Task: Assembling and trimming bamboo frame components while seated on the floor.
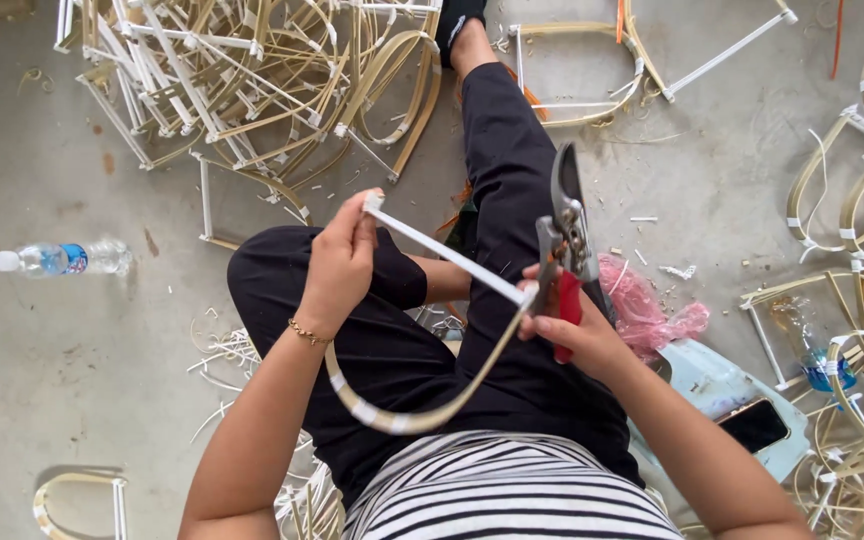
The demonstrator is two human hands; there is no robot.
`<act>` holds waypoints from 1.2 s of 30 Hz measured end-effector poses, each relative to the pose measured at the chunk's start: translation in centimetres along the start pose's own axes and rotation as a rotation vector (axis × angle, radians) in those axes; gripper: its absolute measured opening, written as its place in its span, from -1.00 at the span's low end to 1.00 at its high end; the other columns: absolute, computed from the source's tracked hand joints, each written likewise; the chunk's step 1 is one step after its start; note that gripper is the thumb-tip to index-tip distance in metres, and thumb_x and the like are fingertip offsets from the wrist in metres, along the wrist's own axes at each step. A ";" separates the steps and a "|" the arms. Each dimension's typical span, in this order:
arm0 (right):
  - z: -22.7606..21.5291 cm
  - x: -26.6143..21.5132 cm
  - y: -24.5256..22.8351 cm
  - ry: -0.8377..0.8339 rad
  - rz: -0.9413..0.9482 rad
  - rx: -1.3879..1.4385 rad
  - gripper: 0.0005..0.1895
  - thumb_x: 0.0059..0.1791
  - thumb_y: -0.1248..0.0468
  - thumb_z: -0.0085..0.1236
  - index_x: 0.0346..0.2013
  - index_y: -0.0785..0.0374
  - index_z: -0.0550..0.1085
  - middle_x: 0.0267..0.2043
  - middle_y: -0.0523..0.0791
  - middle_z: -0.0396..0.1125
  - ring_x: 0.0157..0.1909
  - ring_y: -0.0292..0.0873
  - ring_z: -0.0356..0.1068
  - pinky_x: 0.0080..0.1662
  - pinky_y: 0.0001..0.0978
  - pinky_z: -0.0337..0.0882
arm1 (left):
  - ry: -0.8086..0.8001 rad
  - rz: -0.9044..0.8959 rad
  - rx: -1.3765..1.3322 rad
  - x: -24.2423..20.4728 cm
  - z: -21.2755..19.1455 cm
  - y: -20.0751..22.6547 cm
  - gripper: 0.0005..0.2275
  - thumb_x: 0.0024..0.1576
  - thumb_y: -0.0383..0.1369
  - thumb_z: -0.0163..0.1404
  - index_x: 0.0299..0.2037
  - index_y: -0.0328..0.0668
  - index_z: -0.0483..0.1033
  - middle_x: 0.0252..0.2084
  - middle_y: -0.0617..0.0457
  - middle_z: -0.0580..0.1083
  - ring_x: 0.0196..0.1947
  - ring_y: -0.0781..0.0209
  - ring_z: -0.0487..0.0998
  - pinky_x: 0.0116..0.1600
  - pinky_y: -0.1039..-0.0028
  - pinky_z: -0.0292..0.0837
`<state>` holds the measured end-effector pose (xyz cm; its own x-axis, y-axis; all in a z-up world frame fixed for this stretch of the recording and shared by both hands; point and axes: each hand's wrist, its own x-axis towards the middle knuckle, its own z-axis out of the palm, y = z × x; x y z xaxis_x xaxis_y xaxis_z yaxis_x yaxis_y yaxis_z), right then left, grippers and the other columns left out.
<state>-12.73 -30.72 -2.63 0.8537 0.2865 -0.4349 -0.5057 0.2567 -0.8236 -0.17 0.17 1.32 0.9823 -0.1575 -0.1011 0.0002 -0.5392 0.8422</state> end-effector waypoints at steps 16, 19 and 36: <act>2.9 2.8 -0.7 -0.024 -0.138 -0.124 -0.46 -0.04 0.37 0.20 0.20 0.26 0.26 -0.06 -0.15 0.47 -0.25 -0.40 0.41 -0.33 -0.57 0.37 | -0.831 -0.078 -0.215 -3.6 4.5 3.7 -0.69 0.26 -0.35 -0.01 0.19 -0.27 0.40 -0.11 0.04 0.55 -0.12 0.35 0.56 0.00 0.53 0.44; 1.9 2.3 -1.5 0.005 -0.019 -0.252 -0.44 0.00 0.32 0.25 0.27 0.25 0.30 -0.12 -0.12 0.44 -0.26 -0.40 0.36 -0.29 -0.55 0.34 | -0.808 -0.142 -0.255 -4.3 7.0 0.3 -0.78 0.32 -0.34 -0.05 0.00 -0.34 0.56 -0.30 0.02 0.57 -0.30 0.32 0.56 -0.13 0.50 0.52; -22.0 1.3 22.3 0.920 0.524 -1.092 0.00 -0.26 -0.06 0.46 0.31 0.37 0.28 0.19 0.26 0.31 0.23 0.28 0.31 0.21 0.03 0.31 | 0.037 -0.321 -0.328 12.6 -3.7 -13.8 -0.71 0.37 -0.20 0.01 0.10 -0.25 0.37 -0.24 0.15 0.42 -0.32 0.40 0.40 -0.33 0.53 0.36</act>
<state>-20.20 -44.95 -29.54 0.5998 -0.6375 -0.4836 -0.7823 -0.5941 -0.1872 12.88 8.67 -9.63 0.9288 0.0079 -0.3705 0.3592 -0.2647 0.8949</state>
